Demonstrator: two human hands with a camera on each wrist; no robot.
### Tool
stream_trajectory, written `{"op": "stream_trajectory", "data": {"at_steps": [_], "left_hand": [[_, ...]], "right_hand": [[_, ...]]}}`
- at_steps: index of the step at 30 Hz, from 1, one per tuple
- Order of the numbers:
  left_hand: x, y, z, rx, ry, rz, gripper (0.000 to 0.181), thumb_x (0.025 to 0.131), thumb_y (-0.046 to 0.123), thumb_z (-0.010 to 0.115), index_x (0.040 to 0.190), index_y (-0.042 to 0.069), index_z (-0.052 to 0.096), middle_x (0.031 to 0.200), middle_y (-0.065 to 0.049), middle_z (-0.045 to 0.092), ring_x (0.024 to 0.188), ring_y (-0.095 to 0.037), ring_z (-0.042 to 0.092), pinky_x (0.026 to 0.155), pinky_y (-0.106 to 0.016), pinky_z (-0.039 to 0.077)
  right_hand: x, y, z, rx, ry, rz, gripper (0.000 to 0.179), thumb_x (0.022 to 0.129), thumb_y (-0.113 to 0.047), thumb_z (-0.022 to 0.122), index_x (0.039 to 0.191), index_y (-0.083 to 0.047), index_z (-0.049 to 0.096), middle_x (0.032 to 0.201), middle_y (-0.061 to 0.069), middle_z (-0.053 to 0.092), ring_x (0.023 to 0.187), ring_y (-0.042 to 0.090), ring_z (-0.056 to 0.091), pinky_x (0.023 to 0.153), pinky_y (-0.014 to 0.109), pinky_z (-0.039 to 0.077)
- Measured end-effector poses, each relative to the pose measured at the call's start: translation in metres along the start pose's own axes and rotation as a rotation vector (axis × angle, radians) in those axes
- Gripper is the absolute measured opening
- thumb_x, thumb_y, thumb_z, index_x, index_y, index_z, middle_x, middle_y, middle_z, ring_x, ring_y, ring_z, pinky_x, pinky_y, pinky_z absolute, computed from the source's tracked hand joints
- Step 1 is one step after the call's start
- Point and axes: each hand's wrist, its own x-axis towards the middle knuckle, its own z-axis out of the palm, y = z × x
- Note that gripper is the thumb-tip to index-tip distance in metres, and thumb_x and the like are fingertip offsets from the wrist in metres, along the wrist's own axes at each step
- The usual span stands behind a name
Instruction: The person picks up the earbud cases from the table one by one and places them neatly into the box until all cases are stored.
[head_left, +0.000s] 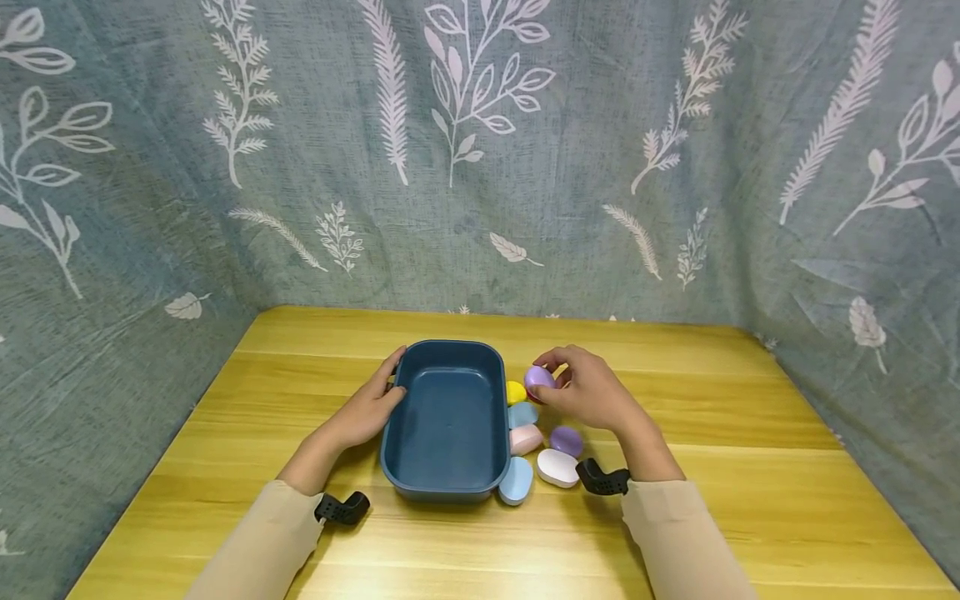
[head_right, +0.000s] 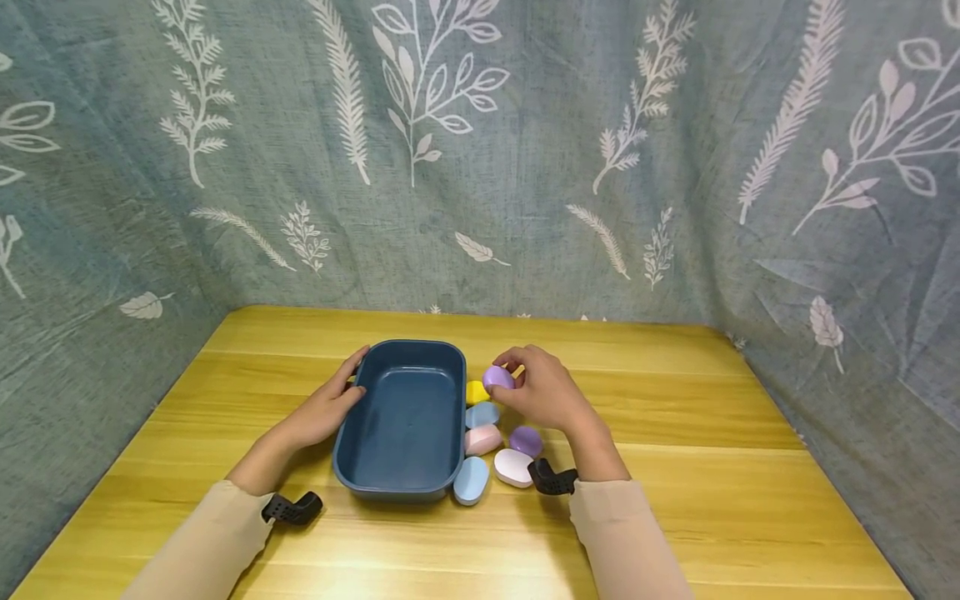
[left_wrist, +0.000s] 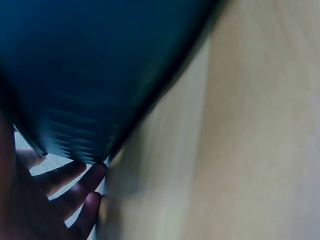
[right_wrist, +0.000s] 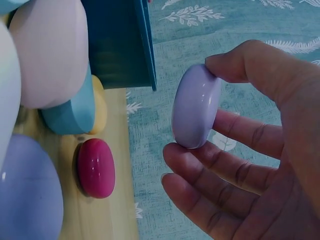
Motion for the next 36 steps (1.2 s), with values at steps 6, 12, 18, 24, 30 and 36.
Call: {"op": "stream_trajectory", "data": {"at_steps": [6,12,18,24,30,36], "left_hand": [[-0.001,-0.001,0.001,-0.019,0.017,-0.003,0.059,0.105,0.027,0.034,0.152,0.044,0.003,0.162,-0.003,0.013,0.138,-0.036,0.039,0.105,-0.054,0.038],[-0.003,-0.006,0.001,-0.052,0.010,-0.001,0.058,0.106,0.027,0.033,0.152,0.043,0.003,0.161,-0.007,0.013,0.138,-0.037,0.037,0.106,-0.056,0.036],[-0.009,0.005,-0.003,-0.064,-0.011,-0.003,0.059,0.106,0.027,0.034,0.155,0.033,0.002,0.162,-0.013,0.011,0.143,-0.040,0.028,0.109,-0.057,0.032],[-0.017,0.025,-0.005,-0.092,0.000,0.007,0.060,0.105,0.022,0.035,0.156,0.025,0.005,0.158,-0.018,0.016,0.141,-0.040,0.031,0.108,-0.057,0.033],[-0.016,0.026,-0.002,-0.127,0.032,0.004,0.060,0.104,0.016,0.036,0.156,0.026,0.008,0.154,-0.021,0.023,0.134,-0.041,0.040,0.106,-0.056,0.036],[-0.014,0.023,0.000,-0.154,0.044,0.044,0.061,0.102,0.011,0.037,0.155,0.024,0.011,0.151,-0.023,0.027,0.132,-0.042,0.041,0.105,-0.056,0.036]], "right_hand": [[-0.001,-0.008,0.000,-0.010,0.001,-0.025,0.023,0.083,-0.036,0.073,0.103,-0.025,0.067,0.104,-0.007,0.062,0.086,0.019,0.061,0.075,0.034,0.051],[-0.004,-0.015,-0.001,-0.024,0.010,-0.071,0.024,0.084,-0.036,0.073,0.105,-0.026,0.067,0.106,-0.009,0.062,0.087,0.016,0.061,0.076,0.033,0.051],[-0.008,-0.025,0.000,-0.040,0.031,-0.110,0.029,0.085,-0.037,0.072,0.111,-0.024,0.067,0.110,-0.008,0.061,0.088,0.014,0.061,0.075,0.033,0.051],[-0.011,-0.034,0.002,-0.065,0.046,-0.143,0.033,0.085,-0.035,0.073,0.115,-0.024,0.067,0.111,-0.008,0.061,0.090,0.013,0.060,0.077,0.032,0.050],[-0.012,-0.040,0.006,-0.079,0.034,-0.172,0.032,0.084,-0.034,0.073,0.114,-0.023,0.068,0.108,-0.008,0.060,0.089,0.013,0.061,0.078,0.035,0.053],[-0.012,-0.046,0.011,-0.094,0.029,-0.192,0.036,0.083,-0.031,0.074,0.117,-0.022,0.067,0.107,-0.006,0.060,0.086,0.014,0.061,0.075,0.033,0.053]]}}
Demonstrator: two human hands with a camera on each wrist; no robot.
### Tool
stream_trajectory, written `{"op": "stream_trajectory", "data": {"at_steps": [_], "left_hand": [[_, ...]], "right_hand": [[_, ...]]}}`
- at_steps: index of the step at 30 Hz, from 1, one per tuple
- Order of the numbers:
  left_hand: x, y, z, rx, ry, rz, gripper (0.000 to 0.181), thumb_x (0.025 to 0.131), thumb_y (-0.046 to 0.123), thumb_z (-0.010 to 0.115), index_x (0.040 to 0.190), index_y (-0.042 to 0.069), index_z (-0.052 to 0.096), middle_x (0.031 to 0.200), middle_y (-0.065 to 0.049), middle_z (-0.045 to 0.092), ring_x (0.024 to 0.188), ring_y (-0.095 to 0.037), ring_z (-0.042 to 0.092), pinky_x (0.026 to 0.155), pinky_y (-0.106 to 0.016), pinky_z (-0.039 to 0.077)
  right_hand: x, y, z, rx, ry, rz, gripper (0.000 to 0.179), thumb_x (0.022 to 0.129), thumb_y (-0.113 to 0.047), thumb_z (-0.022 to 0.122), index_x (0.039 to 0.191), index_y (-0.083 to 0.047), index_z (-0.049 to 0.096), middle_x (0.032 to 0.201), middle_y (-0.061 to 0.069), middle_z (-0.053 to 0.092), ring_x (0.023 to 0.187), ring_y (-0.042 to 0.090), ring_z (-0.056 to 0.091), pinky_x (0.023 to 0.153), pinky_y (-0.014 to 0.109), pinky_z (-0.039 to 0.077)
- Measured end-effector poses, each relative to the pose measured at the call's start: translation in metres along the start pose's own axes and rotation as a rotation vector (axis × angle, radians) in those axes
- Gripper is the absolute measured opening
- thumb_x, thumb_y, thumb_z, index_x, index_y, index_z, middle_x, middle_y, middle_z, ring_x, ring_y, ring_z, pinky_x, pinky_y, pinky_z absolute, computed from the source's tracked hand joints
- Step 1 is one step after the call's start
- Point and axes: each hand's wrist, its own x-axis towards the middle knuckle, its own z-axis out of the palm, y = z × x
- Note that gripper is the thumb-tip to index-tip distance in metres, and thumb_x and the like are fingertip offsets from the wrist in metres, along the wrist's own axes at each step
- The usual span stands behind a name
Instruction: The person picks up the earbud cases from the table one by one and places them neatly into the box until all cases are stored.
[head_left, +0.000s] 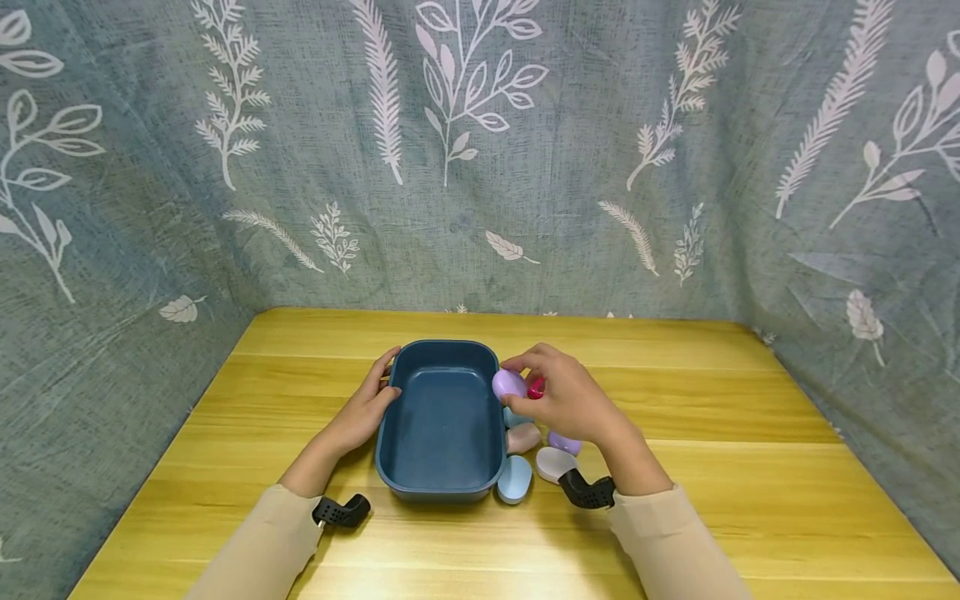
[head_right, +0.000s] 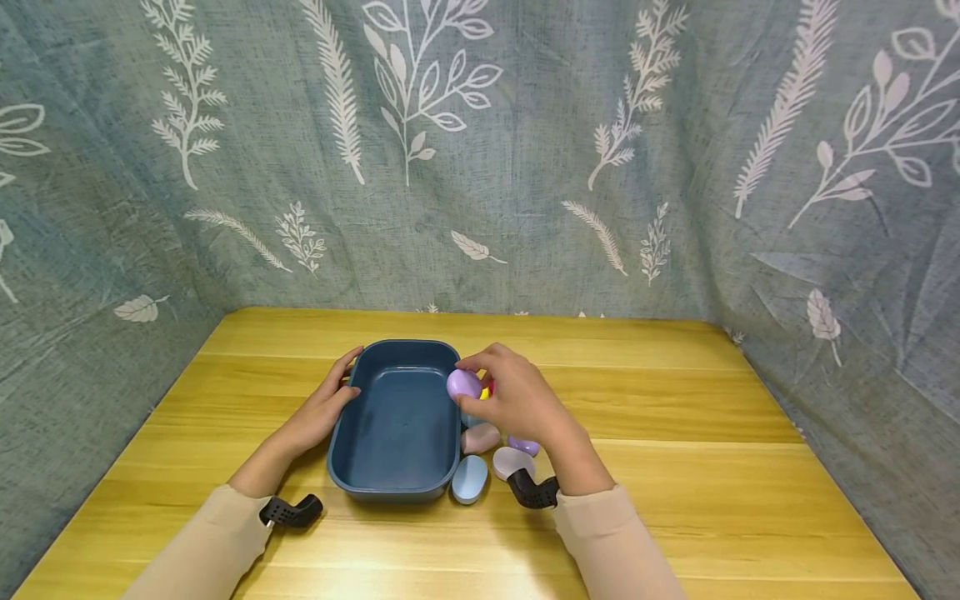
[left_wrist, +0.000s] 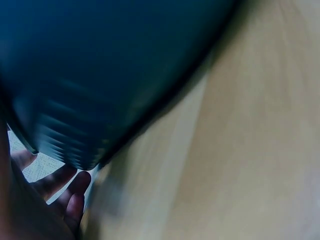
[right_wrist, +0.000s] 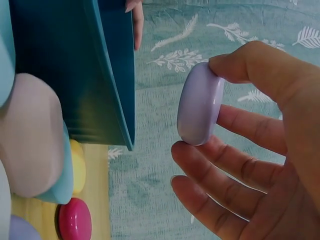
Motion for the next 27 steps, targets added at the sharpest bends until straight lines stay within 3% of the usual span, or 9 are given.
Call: {"op": "stream_trajectory", "data": {"at_steps": [11,17,22,27], "left_hand": [[-0.001,-0.001,-0.001,0.019,0.001,-0.009,0.059,0.103,0.014,0.037,0.155,0.026,0.011,0.151,-0.022,0.027,0.133,-0.041,0.040,0.106,-0.056,0.035],[-0.001,-0.001,-0.001,0.033,-0.001,0.004,0.060,0.103,0.013,0.036,0.155,0.026,0.009,0.151,-0.023,0.027,0.131,-0.041,0.042,0.104,-0.056,0.036],[0.007,-0.018,0.001,0.037,0.015,0.016,0.054,0.104,0.015,0.035,0.154,0.026,0.017,0.152,-0.020,0.026,0.135,-0.040,0.036,0.106,-0.058,0.033],[0.010,-0.032,0.001,0.061,0.032,-0.004,0.047,0.105,0.023,0.036,0.149,0.034,0.024,0.154,-0.011,0.024,0.139,-0.034,0.031,0.108,-0.058,0.030]], "right_hand": [[0.000,-0.012,0.009,-0.021,-0.035,0.003,0.040,0.084,-0.036,0.071,0.121,-0.021,0.066,0.107,-0.008,0.058,0.092,0.018,0.061,0.075,0.028,0.049],[0.000,-0.016,0.014,-0.042,-0.035,-0.016,0.038,0.085,-0.038,0.071,0.120,-0.024,0.066,0.105,-0.010,0.058,0.091,0.009,0.058,0.073,0.025,0.050],[0.000,-0.018,0.019,-0.069,-0.037,-0.051,0.038,0.085,-0.038,0.070,0.120,-0.023,0.066,0.102,-0.011,0.057,0.089,0.008,0.058,0.072,0.023,0.049],[0.000,-0.021,0.023,-0.075,-0.060,-0.072,0.039,0.085,-0.035,0.071,0.120,-0.020,0.066,0.101,-0.008,0.057,0.085,0.010,0.057,0.071,0.024,0.048]]}}
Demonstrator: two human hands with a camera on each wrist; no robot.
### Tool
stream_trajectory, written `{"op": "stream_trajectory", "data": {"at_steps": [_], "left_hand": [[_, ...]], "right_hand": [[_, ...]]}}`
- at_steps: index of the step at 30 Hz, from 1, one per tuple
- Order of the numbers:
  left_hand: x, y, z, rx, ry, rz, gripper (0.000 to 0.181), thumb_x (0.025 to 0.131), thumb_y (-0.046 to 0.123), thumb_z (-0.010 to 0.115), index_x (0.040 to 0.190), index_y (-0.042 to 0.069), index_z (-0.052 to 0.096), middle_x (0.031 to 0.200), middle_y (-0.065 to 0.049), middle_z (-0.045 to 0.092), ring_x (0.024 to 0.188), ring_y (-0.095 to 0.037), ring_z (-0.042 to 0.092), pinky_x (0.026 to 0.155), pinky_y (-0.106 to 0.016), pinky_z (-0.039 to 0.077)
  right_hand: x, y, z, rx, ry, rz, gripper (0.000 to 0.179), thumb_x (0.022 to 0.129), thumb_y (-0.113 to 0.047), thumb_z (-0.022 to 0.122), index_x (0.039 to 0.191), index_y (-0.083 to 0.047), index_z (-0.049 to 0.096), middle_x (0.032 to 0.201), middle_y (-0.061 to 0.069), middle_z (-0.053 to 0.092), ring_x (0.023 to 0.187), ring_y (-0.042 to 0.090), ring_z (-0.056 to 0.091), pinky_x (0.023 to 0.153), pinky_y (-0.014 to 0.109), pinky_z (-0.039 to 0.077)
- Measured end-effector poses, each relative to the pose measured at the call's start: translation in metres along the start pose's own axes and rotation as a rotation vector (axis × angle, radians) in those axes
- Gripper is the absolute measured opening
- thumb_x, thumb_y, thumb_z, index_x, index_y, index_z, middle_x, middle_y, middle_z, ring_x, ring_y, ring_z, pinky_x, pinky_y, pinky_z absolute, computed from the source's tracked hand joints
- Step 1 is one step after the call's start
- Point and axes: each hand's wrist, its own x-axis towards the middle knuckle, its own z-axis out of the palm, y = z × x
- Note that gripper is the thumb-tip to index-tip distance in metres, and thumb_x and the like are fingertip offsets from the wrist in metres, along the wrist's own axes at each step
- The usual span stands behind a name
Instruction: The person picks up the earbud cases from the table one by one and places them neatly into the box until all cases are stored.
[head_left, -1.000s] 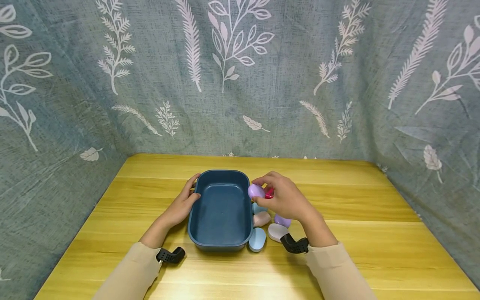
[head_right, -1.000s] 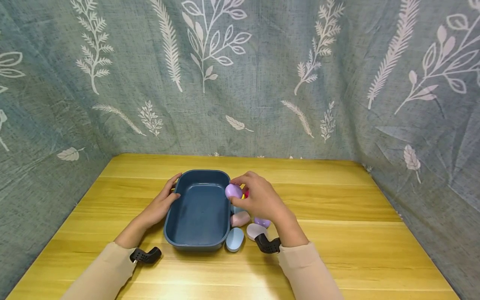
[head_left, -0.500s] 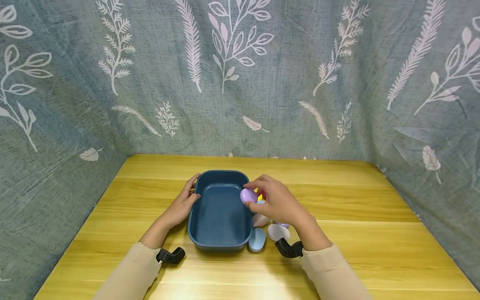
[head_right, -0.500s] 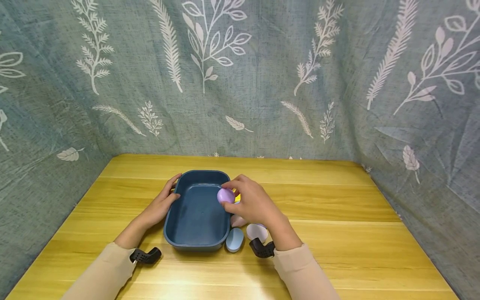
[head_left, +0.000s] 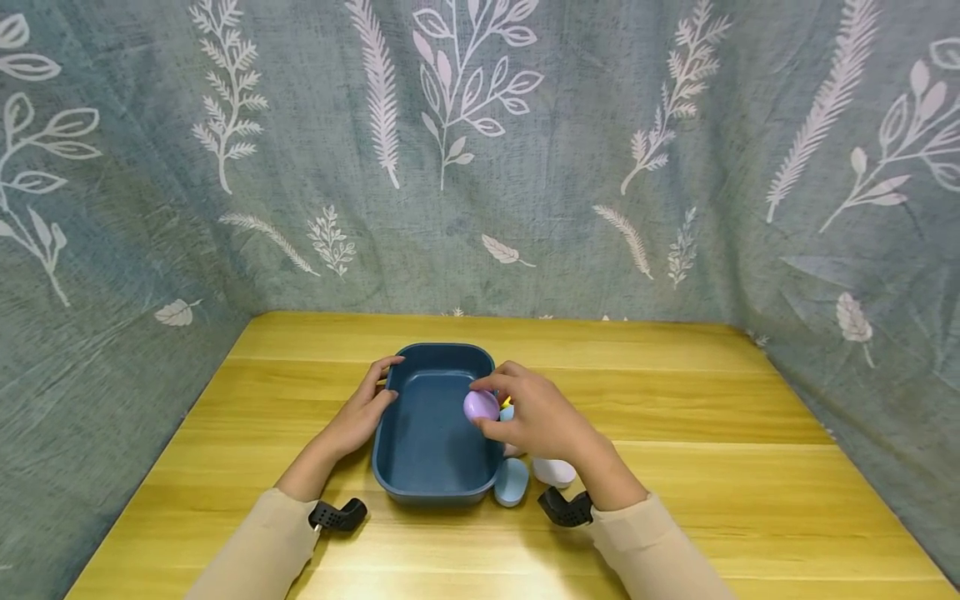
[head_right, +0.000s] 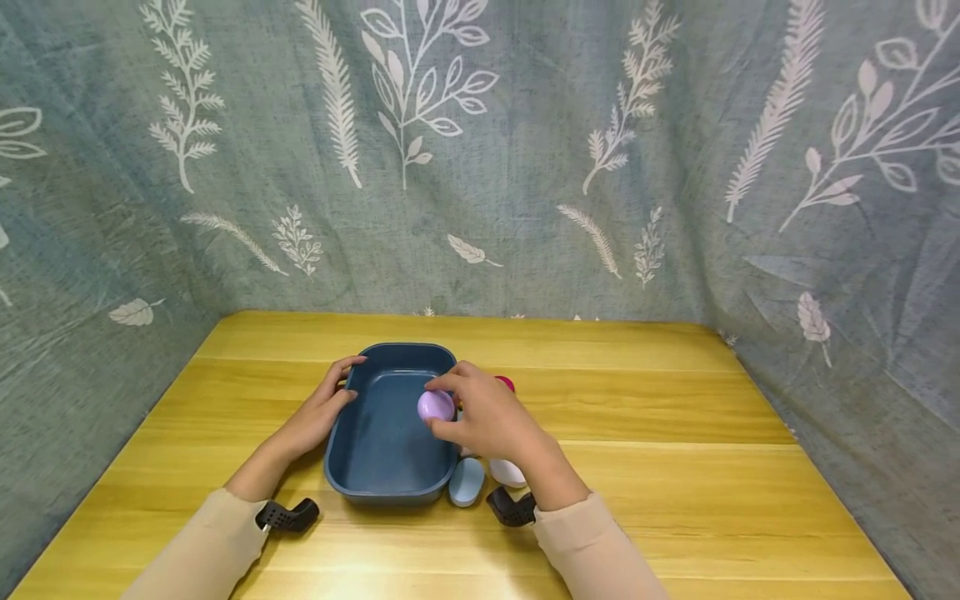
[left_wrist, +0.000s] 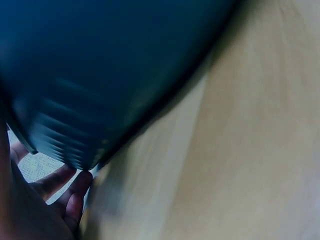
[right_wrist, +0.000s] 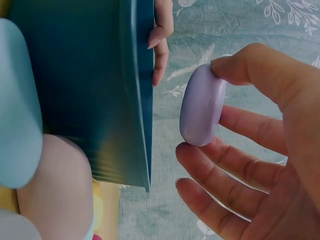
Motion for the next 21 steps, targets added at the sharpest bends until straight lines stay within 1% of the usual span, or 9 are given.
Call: {"op": "stream_trajectory", "data": {"at_steps": [4,9,16,21], "left_hand": [[-0.002,-0.001,0.000,0.003,0.002,0.004,0.046,0.105,0.025,0.036,0.148,0.037,0.025,0.154,-0.009,0.023,0.140,-0.033,0.031,0.108,-0.058,0.030],[-0.002,-0.001,0.000,0.005,0.002,0.012,0.047,0.104,0.025,0.036,0.149,0.036,0.024,0.153,-0.010,0.024,0.138,-0.034,0.033,0.107,-0.058,0.031],[-0.002,-0.002,0.000,0.007,0.010,0.012,0.047,0.105,0.024,0.036,0.148,0.036,0.024,0.153,-0.009,0.025,0.138,-0.033,0.033,0.108,-0.058,0.031],[0.000,-0.002,0.000,-0.002,0.001,0.009,0.047,0.105,0.024,0.036,0.149,0.037,0.024,0.154,-0.010,0.023,0.139,-0.033,0.032,0.109,-0.058,0.030]], "right_hand": [[0.000,-0.003,0.003,-0.006,-0.036,0.020,0.040,0.085,-0.033,0.071,0.122,-0.020,0.065,0.107,-0.006,0.056,0.088,0.012,0.057,0.072,0.023,0.049],[0.001,-0.005,0.006,-0.008,-0.068,0.056,0.040,0.084,-0.034,0.071,0.122,-0.022,0.065,0.112,-0.007,0.057,0.093,0.010,0.057,0.074,0.022,0.050],[0.002,-0.006,0.011,-0.035,-0.089,0.025,0.040,0.084,-0.035,0.072,0.121,-0.021,0.067,0.115,-0.003,0.059,0.093,0.014,0.060,0.076,0.023,0.051],[0.002,-0.006,0.013,-0.039,-0.112,0.012,0.039,0.084,-0.033,0.073,0.120,-0.020,0.067,0.114,-0.004,0.059,0.092,0.013,0.060,0.076,0.022,0.051]]}}
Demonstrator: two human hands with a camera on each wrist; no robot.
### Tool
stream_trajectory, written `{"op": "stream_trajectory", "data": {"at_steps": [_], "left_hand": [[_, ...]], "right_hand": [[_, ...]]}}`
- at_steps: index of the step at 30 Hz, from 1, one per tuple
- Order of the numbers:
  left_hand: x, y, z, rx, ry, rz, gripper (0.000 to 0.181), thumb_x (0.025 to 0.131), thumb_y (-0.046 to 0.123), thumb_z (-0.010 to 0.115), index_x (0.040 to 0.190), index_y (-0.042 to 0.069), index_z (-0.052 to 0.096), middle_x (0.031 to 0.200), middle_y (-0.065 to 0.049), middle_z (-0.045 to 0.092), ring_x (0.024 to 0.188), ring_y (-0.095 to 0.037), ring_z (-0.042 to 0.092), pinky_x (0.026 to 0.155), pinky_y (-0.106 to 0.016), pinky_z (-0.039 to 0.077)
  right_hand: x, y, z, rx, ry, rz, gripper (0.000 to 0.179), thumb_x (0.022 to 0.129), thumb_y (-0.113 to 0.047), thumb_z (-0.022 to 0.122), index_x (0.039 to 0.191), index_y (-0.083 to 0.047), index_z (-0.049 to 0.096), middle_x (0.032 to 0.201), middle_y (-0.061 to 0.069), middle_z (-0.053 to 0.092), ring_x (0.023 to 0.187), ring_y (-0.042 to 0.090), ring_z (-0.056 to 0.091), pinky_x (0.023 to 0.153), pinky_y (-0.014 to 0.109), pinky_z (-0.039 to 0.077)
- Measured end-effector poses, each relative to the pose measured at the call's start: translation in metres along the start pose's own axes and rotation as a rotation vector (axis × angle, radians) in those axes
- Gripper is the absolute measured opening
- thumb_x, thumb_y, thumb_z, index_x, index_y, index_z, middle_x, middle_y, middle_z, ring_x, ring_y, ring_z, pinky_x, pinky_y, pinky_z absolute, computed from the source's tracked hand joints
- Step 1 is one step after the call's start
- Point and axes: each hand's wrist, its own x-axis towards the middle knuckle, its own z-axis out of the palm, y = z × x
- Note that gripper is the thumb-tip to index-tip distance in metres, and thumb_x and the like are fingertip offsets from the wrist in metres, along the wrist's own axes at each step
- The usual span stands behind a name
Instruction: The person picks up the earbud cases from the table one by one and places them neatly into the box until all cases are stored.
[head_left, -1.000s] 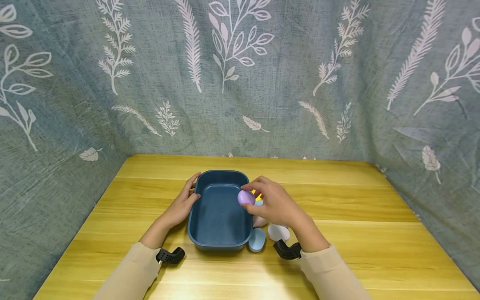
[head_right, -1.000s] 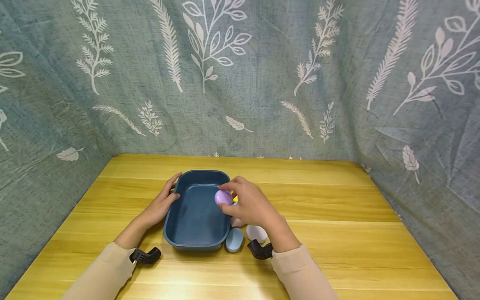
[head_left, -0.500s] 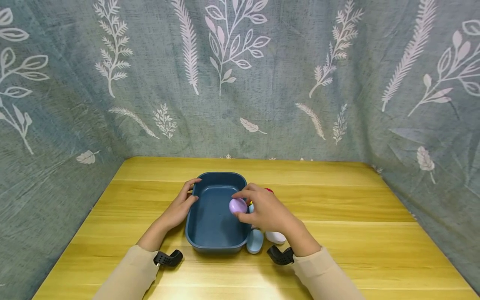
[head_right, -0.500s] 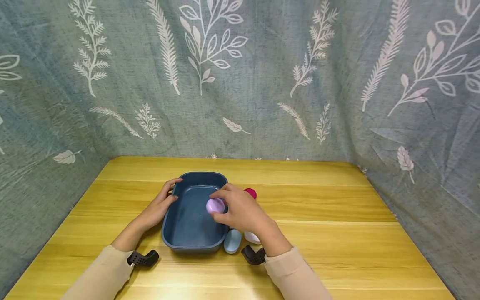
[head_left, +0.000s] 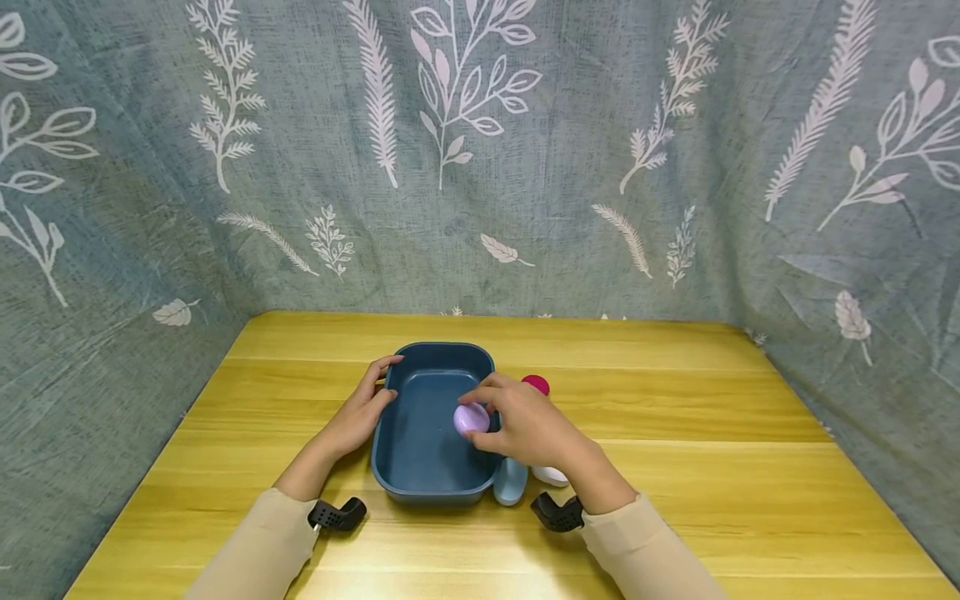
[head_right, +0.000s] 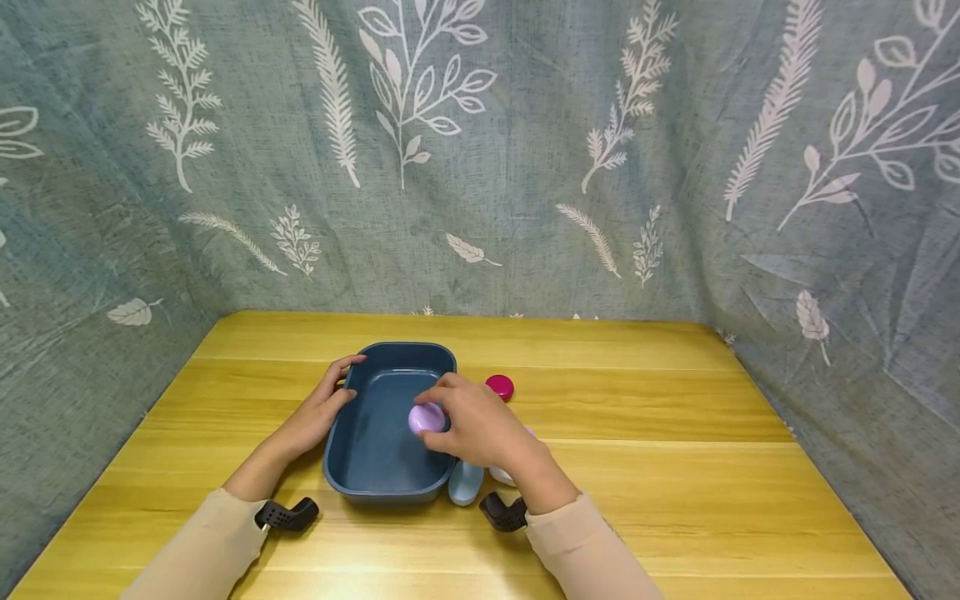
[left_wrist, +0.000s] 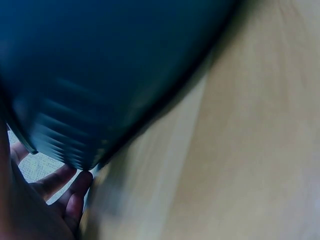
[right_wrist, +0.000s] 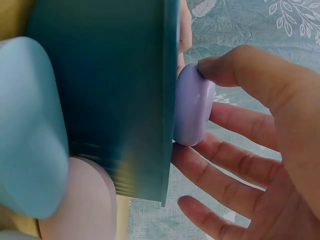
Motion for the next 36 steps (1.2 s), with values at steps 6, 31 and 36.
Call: {"op": "stream_trajectory", "data": {"at_steps": [6,31,36], "left_hand": [[-0.003,0.011,-0.002,-0.010,-0.027,-0.017,0.050,0.104,0.019,0.036,0.151,0.030,0.022,0.155,-0.016,0.022,0.138,-0.038,0.031,0.109,-0.059,0.029],[-0.013,0.038,-0.004,-0.025,-0.038,-0.008,0.050,0.104,0.016,0.035,0.152,0.023,0.023,0.153,-0.019,0.023,0.137,-0.038,0.033,0.108,-0.056,0.030],[-0.014,0.037,-0.003,-0.029,-0.038,-0.011,0.050,0.104,0.017,0.036,0.152,0.023,0.023,0.153,-0.019,0.023,0.137,-0.039,0.033,0.108,-0.056,0.031]], "right_hand": [[0.000,-0.001,0.003,-0.048,-0.006,-0.037,0.038,0.084,-0.035,0.074,0.119,-0.021,0.067,0.112,-0.005,0.060,0.088,0.010,0.059,0.076,0.021,0.050],[0.002,-0.001,0.021,-0.127,-0.074,-0.063,0.035,0.085,-0.041,0.072,0.115,-0.024,0.070,0.106,-0.008,0.059,0.084,0.007,0.056,0.077,0.022,0.047],[0.001,-0.003,0.024,-0.174,-0.083,-0.073,0.035,0.085,-0.042,0.072,0.115,-0.025,0.070,0.104,-0.008,0.060,0.083,0.007,0.055,0.079,0.027,0.044]]}}
